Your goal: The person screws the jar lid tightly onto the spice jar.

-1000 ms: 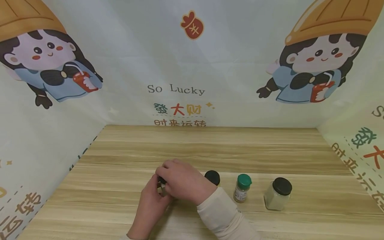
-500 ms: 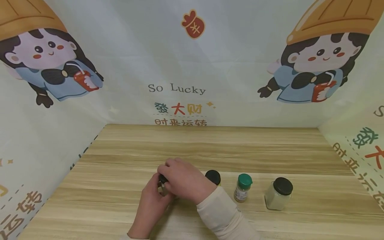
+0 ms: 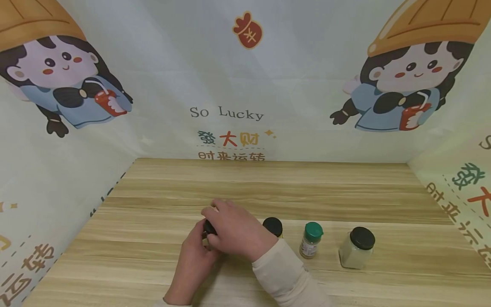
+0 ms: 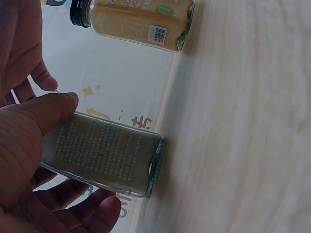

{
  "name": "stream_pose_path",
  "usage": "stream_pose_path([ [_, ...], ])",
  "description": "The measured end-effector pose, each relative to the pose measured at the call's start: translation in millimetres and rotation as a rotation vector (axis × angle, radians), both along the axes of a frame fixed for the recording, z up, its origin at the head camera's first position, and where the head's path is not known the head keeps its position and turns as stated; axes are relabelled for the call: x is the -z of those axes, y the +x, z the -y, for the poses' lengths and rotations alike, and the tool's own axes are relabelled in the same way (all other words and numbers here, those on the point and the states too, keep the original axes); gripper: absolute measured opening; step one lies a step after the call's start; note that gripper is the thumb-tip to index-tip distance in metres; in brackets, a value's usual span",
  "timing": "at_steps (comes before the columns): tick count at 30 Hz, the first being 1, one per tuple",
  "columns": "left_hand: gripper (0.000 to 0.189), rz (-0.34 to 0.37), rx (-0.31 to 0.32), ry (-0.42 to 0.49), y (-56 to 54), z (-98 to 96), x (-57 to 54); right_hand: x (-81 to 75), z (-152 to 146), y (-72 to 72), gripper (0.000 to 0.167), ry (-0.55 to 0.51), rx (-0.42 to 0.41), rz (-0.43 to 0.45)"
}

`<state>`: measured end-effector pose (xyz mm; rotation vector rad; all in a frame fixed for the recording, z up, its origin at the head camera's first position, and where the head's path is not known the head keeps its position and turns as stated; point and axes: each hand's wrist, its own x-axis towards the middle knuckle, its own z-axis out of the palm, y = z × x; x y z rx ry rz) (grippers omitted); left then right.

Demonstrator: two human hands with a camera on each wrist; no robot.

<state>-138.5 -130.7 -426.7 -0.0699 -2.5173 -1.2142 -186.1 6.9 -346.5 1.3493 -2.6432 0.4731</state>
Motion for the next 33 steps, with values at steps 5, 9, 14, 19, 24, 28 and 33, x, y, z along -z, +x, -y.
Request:
stream_pose_path([
  [5,0.051,-0.013,-0.012,-0.025,0.0,0.2,1.0,-0.1,0.2,0.2,0.034,-0.008,-0.044,-0.021],
  [9,0.053,0.003,-0.014,-0.033,0.2,0.3,1.5,-0.9,1.2,0.7,0.033,0.029,-0.041,-0.016],
  [14,0.053,-0.004,-0.006,-0.026,0.5,-0.5,1.6,-1.5,0.5,0.7,0.025,0.026,-0.02,0.015],
  [19,0.051,0.002,0.001,-0.011,0.9,-0.3,0.5,-1.7,-0.8,0.3,0.019,0.02,-0.015,0.017],
  [24,0.05,-0.003,0.007,-0.009,1.3,0.0,0.4,-1.2,-0.9,0.4,0.015,0.016,-0.001,0.021],
  [28,0.048,-0.006,0.011,-0.009,0.9,0.3,0.4,-0.7,-1.4,0.6,0.011,0.015,0.015,0.027],
  [33,0.045,0.002,0.013,0.001,0.9,0.1,0.3,-0.5,-2.1,0.6,0.014,0.026,0.035,0.0],
])
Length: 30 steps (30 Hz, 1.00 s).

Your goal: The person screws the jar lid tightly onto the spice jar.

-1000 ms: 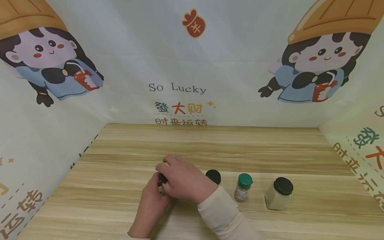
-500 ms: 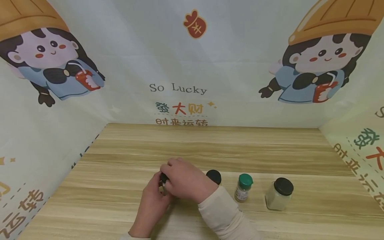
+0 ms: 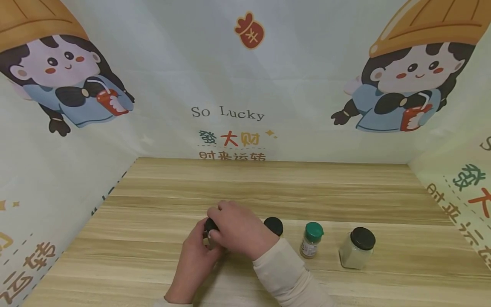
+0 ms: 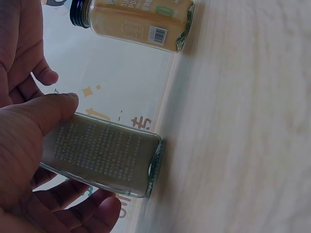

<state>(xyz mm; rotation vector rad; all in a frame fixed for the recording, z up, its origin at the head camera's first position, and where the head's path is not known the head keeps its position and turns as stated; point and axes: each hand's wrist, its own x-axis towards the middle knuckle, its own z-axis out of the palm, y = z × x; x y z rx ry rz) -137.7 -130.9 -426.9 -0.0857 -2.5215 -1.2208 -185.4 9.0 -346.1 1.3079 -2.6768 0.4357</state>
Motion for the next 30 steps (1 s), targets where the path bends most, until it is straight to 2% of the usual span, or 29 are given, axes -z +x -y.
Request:
stream_pose_path([
  [4,0.047,0.004,-0.001,0.008,0.2,-0.4,0.0,0.3,-0.2,-0.2,0.024,0.0,-0.002,-0.029],
  [9,0.053,-0.004,-0.018,-0.015,-0.3,0.1,0.7,0.2,1.6,-1.0,0.03,-0.024,-0.072,-0.056],
  [14,0.055,0.004,-0.033,-0.022,0.2,0.2,1.4,-0.9,3.2,0.3,0.034,-0.002,-0.085,-0.021],
  [25,0.053,0.0,-0.028,-0.012,-0.1,-0.4,1.2,-0.4,0.0,1.2,0.017,-0.026,-0.052,-0.01],
  [30,0.051,0.016,-0.023,0.01,-0.2,0.1,0.6,0.1,-1.1,0.4,0.014,-0.029,-0.039,-0.005],
])
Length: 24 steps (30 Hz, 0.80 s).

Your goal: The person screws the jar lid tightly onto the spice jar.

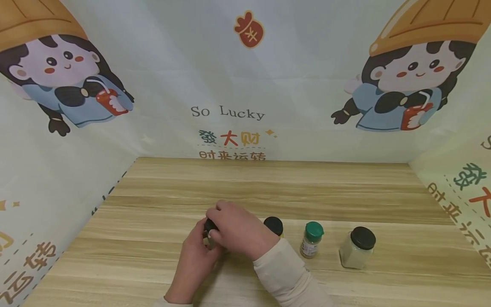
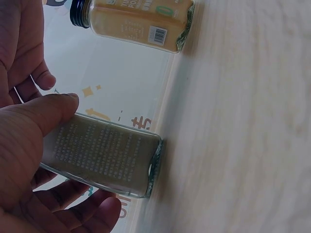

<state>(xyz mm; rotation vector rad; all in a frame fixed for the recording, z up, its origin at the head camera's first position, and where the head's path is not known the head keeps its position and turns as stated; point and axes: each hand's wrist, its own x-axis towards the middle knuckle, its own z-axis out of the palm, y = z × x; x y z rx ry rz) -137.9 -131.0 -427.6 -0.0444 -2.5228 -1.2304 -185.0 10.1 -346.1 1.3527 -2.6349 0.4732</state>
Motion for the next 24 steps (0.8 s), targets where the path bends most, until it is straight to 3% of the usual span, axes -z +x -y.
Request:
stream_pose_path([
  [8,0.051,-0.011,0.002,0.0,-0.4,0.2,0.5,0.8,0.2,-0.6,0.025,-0.025,-0.003,0.002],
  [15,0.057,-0.021,0.001,-0.027,1.4,0.2,-0.1,0.6,2.9,-0.2,0.032,-0.03,-0.064,-0.023],
  [24,0.053,-0.019,-0.002,-0.038,0.7,-0.6,-0.3,2.0,1.2,0.0,0.02,-0.017,-0.032,0.002],
])
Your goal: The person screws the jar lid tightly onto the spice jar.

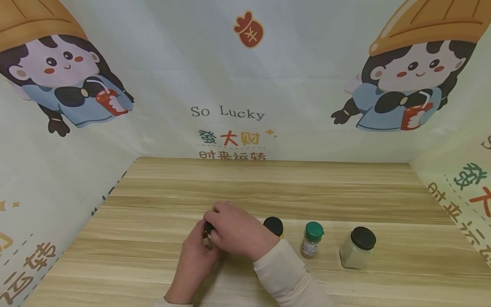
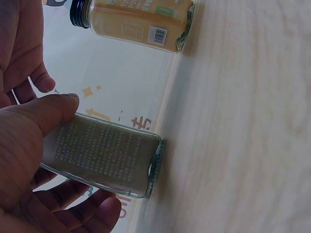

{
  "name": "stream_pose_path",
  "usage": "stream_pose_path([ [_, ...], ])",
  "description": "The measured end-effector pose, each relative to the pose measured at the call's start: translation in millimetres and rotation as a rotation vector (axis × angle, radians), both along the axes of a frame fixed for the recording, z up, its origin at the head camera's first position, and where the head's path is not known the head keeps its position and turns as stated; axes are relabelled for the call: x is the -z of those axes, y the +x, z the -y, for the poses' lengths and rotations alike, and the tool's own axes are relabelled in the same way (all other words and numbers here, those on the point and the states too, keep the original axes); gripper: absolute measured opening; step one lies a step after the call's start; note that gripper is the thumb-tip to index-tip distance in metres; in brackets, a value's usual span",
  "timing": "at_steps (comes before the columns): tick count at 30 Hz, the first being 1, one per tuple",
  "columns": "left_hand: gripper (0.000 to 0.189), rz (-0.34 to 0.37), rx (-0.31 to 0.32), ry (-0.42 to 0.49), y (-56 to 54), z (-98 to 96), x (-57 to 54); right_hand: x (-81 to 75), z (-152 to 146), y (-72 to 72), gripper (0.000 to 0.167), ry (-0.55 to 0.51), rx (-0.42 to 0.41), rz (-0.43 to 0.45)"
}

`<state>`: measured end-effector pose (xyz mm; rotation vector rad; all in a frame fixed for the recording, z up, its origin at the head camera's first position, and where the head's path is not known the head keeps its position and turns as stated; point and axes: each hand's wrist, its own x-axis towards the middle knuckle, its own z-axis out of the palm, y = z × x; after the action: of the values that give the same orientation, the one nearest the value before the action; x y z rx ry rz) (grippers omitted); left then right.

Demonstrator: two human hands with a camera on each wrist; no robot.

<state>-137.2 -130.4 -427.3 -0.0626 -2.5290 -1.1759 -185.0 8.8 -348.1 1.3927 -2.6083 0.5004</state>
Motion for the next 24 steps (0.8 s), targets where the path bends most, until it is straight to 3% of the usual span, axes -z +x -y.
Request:
stream_pose_path([
  [12,0.053,0.005,0.014,0.016,-0.9,0.6,0.2,-0.8,0.6,-0.1,0.019,0.002,0.017,0.007],
  [19,0.055,-0.003,-0.007,0.0,0.2,1.5,1.0,-2.5,1.9,0.4,0.035,-0.013,-0.043,-0.035],
  [24,0.055,-0.003,-0.003,0.008,0.4,1.0,1.3,-2.8,1.5,1.3,0.035,0.012,-0.033,-0.026],
])
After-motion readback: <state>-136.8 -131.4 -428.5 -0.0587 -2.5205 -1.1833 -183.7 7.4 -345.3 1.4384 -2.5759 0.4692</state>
